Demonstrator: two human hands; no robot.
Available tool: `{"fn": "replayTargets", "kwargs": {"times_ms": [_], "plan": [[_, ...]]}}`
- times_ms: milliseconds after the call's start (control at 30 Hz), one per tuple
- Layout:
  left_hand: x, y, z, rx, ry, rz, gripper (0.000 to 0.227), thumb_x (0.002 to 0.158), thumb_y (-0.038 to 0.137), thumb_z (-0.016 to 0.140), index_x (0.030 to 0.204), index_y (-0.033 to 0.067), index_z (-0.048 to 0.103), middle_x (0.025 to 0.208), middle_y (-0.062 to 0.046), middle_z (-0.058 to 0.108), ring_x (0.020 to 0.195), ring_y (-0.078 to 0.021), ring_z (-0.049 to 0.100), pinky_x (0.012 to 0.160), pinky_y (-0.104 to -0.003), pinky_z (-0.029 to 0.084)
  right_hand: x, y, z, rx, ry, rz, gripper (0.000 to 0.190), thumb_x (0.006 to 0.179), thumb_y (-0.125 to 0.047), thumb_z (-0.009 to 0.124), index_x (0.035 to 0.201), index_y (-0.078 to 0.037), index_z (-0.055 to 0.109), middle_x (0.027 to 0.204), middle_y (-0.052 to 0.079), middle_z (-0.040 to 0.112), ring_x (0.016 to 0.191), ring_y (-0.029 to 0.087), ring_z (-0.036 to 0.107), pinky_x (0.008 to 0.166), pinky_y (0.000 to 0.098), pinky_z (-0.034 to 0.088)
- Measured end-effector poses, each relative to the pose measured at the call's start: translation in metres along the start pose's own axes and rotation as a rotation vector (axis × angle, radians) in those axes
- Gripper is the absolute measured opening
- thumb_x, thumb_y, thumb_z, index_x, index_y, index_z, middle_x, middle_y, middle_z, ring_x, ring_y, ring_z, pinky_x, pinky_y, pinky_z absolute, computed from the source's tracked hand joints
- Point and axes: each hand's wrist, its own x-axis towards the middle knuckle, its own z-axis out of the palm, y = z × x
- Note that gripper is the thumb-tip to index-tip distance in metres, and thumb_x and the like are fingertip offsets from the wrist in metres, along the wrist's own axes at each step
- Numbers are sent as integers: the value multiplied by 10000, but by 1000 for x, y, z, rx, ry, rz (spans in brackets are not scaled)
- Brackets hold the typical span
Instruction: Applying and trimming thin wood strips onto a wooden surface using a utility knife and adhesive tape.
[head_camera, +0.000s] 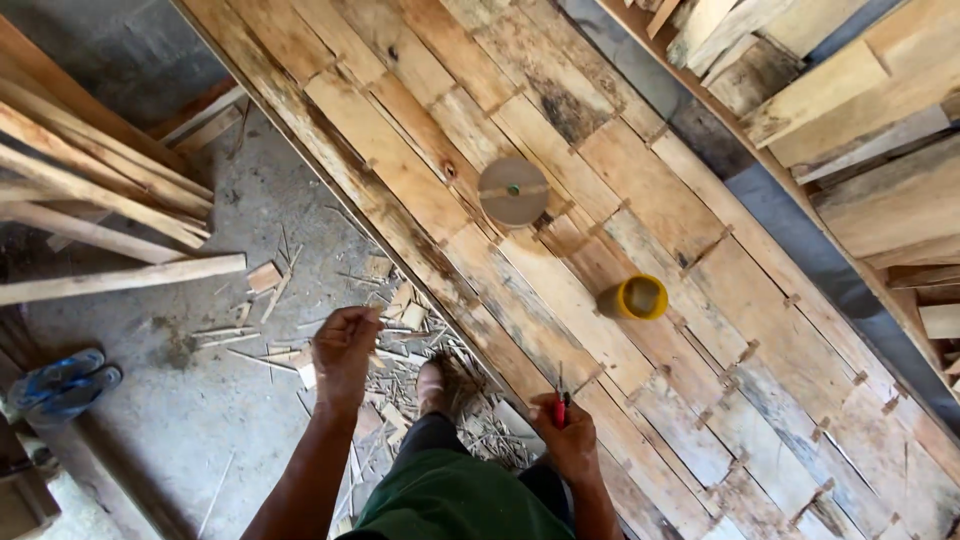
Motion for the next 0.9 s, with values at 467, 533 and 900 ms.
{"fn": "replayTargets", "kwargs": {"times_ms": [467,533,900], "plan": [[-6,27,62,301,-653,-45,106,944,105,706,987,14,739,806,-41,733,622,-82,562,553,-251,464,36,-171,62,98,-121,-300,233,927,-71,726,1154,-49,679,962,-82,623,747,23,503,674,208,417],[-11,27,68,287,-659,-36,113,944,104,710,971,-3,735,780,-49,714,654,-67,587,574,-250,470,40,-181,60,93,-151,-408,251,919,-61,721,1163,-46,663,1050,-93,668,796,11,527,719,199,443],[-23,30,116,271,-683,-30,128,945,121,688,945,-5,711,757,-10,661,671,-48,554,579,-260,461,60,-174,11,82,-162,-316,175,899,-90,747,1061,-57,691,735,-86,569,617,24,411,562,222,349]]}}
